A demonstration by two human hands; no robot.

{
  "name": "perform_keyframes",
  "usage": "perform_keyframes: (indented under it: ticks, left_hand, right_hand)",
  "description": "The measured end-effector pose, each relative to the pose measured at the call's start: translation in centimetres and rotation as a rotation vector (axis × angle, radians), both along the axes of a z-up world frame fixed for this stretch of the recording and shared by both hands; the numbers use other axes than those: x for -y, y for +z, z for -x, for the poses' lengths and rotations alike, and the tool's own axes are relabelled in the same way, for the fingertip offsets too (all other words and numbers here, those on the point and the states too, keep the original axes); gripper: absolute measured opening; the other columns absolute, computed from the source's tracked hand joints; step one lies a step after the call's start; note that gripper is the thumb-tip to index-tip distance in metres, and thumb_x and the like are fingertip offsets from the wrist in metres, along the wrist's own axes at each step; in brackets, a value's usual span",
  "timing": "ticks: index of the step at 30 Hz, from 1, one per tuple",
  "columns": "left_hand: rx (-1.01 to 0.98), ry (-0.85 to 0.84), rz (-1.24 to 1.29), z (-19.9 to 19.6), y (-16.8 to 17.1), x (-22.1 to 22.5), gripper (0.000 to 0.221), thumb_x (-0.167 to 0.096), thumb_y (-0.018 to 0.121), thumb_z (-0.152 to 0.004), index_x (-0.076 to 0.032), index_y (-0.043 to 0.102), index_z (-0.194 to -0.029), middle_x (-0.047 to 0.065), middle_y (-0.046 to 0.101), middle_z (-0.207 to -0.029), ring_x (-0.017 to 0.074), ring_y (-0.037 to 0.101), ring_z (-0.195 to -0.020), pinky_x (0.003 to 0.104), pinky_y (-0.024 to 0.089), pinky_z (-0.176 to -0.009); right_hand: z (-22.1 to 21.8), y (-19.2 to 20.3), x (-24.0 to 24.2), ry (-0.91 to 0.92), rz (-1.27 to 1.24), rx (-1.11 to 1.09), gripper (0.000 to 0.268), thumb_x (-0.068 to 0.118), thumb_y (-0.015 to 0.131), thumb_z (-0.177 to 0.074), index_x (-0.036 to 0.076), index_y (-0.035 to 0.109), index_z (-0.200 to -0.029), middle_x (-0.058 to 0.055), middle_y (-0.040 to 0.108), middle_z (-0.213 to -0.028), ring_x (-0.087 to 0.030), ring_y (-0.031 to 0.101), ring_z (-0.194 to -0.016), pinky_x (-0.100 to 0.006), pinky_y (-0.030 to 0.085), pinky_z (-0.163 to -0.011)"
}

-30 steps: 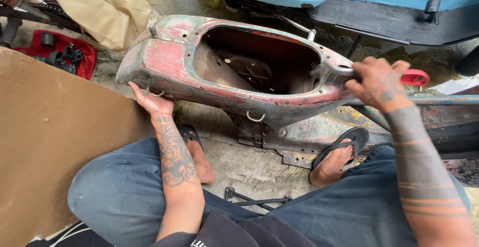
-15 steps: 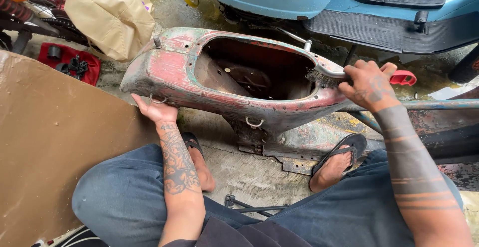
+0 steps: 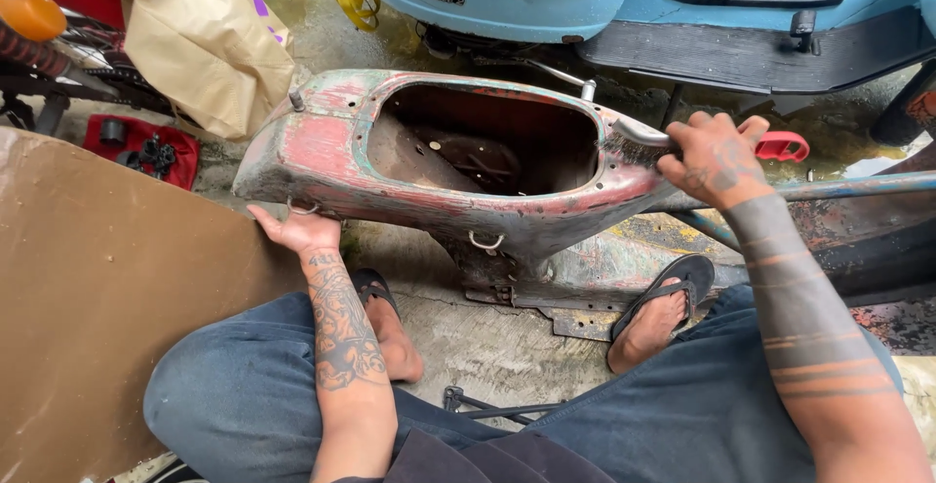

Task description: The person uses a wire brush to clean and remove debris from a metal scooter body part.

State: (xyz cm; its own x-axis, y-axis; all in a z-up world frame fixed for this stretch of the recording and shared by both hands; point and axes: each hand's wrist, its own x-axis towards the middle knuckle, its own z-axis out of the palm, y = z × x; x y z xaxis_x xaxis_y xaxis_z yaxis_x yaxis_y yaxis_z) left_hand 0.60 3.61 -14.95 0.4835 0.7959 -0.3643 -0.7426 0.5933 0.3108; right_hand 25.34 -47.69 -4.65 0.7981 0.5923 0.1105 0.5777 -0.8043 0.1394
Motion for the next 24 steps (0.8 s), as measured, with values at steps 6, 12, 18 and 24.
perform_keyframes:
  ticks: [6,12,18,24]
  left_hand:
    - [0.003,-0.052,-0.045,-0.1,-3.2,-1.7,0.089,-0.06,0.074,-0.087,-0.003,0.05,-0.15,0.019,0.051,-0.154,0.038,0.047,-0.142,0.054,0.03,-0.125]
    - [-0.02,-0.144,0.002,0.3,-1.6,-2.0,0.081,-0.059,0.073,-0.084,-0.004,0.06,-0.141,0.019,0.06,-0.143,0.0385,0.055,-0.134,0.058,0.038,-0.12]
    - [0.021,-0.18,-0.014,1.2,-3.1,-2.7,0.079,-0.058,0.075,-0.085,-0.008,0.058,-0.144,0.021,0.055,-0.15,0.0422,0.049,-0.141,0.06,0.03,-0.124]
    - [-0.293,-0.379,0.042,1.3,-1.1,-3.5,0.087,-0.053,0.049,-0.086,-0.001,0.034,-0.154,0.024,0.038,-0.157,0.04,0.038,-0.142,0.057,0.03,-0.111]
  right_hand:
    - [3.1,-0.5,-3.9,0.162,-0.084,-0.124,0.026,0.046,0.058,-0.078,0.027,0.062,-0.096,-0.003,0.064,-0.101,-0.029,0.061,-0.098,-0.051,0.033,-0.092]
    - [0.0,1.1,-0.7,0.054,-0.086,-0.025,0.025,0.037,0.062,-0.084,0.015,0.065,-0.095,-0.014,0.064,-0.093,-0.039,0.064,-0.09,-0.055,0.038,-0.085]
    - [3.9,1.5,-4.4,0.193,-0.113,-0.09,0.028,0.045,0.06,-0.081,0.021,0.062,-0.095,-0.008,0.062,-0.097,-0.034,0.063,-0.093,-0.053,0.037,-0.09]
    - [0.4,1.8,-2.0,-0.058,0.019,-0.168,0.029,0.038,0.06,-0.089,0.016,0.073,-0.103,-0.011,0.064,-0.101,-0.032,0.057,-0.092,-0.053,0.027,-0.09]
